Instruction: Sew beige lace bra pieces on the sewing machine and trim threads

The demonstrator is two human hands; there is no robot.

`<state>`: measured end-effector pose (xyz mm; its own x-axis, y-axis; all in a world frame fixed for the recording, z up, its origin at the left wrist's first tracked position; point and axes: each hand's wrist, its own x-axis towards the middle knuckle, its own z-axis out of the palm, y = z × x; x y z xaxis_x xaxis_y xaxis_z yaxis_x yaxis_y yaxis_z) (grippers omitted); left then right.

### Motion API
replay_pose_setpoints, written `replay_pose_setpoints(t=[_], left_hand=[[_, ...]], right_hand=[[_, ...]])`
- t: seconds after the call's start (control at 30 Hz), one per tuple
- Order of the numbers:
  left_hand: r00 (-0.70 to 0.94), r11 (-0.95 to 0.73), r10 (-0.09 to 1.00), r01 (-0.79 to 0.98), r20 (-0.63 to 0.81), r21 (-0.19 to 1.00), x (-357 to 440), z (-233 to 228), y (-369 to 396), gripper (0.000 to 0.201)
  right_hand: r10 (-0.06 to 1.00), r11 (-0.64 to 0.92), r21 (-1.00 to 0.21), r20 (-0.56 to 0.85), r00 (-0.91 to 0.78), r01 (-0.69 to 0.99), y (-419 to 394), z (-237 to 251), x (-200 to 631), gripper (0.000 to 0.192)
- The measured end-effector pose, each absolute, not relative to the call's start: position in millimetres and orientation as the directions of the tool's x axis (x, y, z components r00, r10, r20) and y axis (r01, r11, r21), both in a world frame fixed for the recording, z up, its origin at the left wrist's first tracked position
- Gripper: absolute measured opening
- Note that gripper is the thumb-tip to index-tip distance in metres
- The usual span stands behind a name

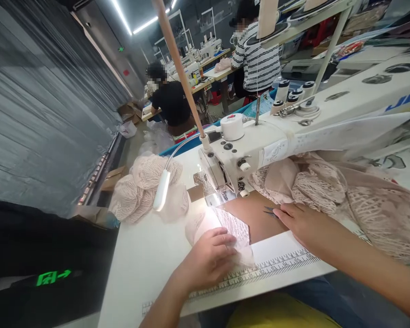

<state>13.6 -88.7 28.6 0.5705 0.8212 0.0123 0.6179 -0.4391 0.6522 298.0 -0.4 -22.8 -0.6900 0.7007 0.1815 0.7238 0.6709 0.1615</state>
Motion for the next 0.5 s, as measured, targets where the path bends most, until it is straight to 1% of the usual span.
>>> replay_pose_setpoints(t=[0.1, 0.17, 0.23, 0.3, 0.33, 0.4, 0.43, 0.5], left_hand=[[0.546, -0.423, 0.836, 0.585, 0.05, 0.692, 7.1, 31.3, -85.7, 0.028], [0.498, -0.413, 0.862, 0.577, 0.097, 0.705, 0.8, 32.9, -81.2, 0.03], [0.395, -0.368, 0.908, 0.6, 0.138, 0.711, -7.2, 31.9, -72.6, 0.033], [0.242, -0.265, 0.96, 0.64, 0.138, 0.721, -16.5, 26.6, -59.7, 0.039], [0.164, -0.194, 0.98, 0.65, 0.114, 0.735, -21.1, 22.5, -52.3, 0.045], [0.049, -0.044, 0.999, 0.617, 0.017, 0.786, -29.0, 12.8, -37.8, 0.057], [0.021, 0.022, 0.999, 0.568, -0.041, 0.823, -31.9, 8.0, -31.6, 0.061], [0.006, 0.11, 0.992, 0.438, -0.125, 0.892, -35.0, 0.2, -23.2, 0.059]], right_hand=[[0.7, 0.664, 0.159, 0.213, -0.682, 0.731, 3.8, -26.2, 298.0, 0.051], [0.69, 0.658, 0.139, 0.283, -0.666, 0.74, 6.6, -31.0, 299.1, 0.046], [0.677, 0.656, 0.107, 0.354, -0.646, 0.747, 8.4, -34.7, 300.1, 0.038], [0.661, 0.662, 0.073, 0.412, -0.627, 0.746, 8.9, -34.9, 301.4, 0.031], [0.648, 0.674, 0.055, 0.434, -0.625, 0.737, 8.7, -33.4, 302.5, 0.029], [0.623, 0.701, 0.012, 0.476, -0.621, 0.713, 7.7, -27.8, 305.6, 0.029], [0.613, 0.714, -0.016, 0.497, -0.614, 0.7, 6.9, -24.3, 307.7, 0.029], [0.595, 0.745, -0.082, 0.53, -0.604, 0.662, 4.3, -17.0, 312.0, 0.028]])
